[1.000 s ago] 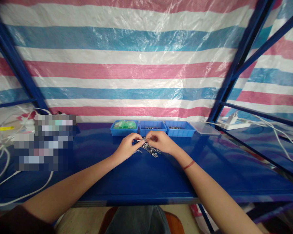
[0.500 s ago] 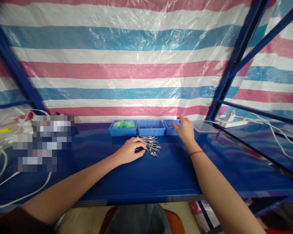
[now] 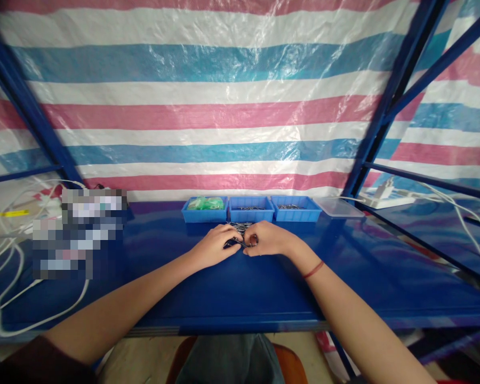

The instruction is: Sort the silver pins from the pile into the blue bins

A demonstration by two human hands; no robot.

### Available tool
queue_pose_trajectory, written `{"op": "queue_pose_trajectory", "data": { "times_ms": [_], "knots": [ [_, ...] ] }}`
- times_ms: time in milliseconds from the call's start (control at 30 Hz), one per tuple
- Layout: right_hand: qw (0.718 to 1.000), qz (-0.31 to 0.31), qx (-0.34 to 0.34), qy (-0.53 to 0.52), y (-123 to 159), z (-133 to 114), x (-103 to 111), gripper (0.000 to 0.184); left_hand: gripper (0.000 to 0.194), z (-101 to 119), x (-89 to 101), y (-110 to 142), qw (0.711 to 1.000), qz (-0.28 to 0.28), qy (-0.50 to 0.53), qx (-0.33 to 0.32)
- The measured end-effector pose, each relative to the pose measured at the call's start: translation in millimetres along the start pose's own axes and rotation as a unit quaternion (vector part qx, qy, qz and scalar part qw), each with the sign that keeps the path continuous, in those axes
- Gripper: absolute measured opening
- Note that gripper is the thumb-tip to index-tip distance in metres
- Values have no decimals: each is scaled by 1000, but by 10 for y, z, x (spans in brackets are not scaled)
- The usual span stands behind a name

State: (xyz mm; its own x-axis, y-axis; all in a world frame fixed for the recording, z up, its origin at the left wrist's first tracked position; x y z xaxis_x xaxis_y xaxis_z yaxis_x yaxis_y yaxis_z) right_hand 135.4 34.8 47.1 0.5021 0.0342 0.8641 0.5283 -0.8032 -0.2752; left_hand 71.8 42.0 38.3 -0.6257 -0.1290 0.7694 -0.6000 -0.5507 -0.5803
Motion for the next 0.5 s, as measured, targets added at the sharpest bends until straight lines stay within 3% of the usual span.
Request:
{"op": "queue_pose_trajectory", "data": {
  "times_ms": [133, 500],
  "knots": [
    [997, -2, 27, 71, -42, -18, -66, 8, 15, 4, -2, -1, 1000, -6, -1, -5],
    [986, 18, -3, 166, -47, 82, -23, 6, 16, 6, -9, -7, 1000, -8, -5, -8]
  ]
}}
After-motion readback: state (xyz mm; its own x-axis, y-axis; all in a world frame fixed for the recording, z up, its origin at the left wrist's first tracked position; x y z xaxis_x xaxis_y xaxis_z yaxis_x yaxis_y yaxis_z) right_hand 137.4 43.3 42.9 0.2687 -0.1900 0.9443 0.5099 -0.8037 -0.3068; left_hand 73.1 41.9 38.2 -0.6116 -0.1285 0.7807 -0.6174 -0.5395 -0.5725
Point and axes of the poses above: each hand's wrist, its own y-axis away from the middle knuckle, its own x-axis out of the back of the hand, z = x × y, the point moved 10 cm from there along -y, towards the middle knuckle, and after that the axes turned 10 degrees about z, right-handed, at the moved point
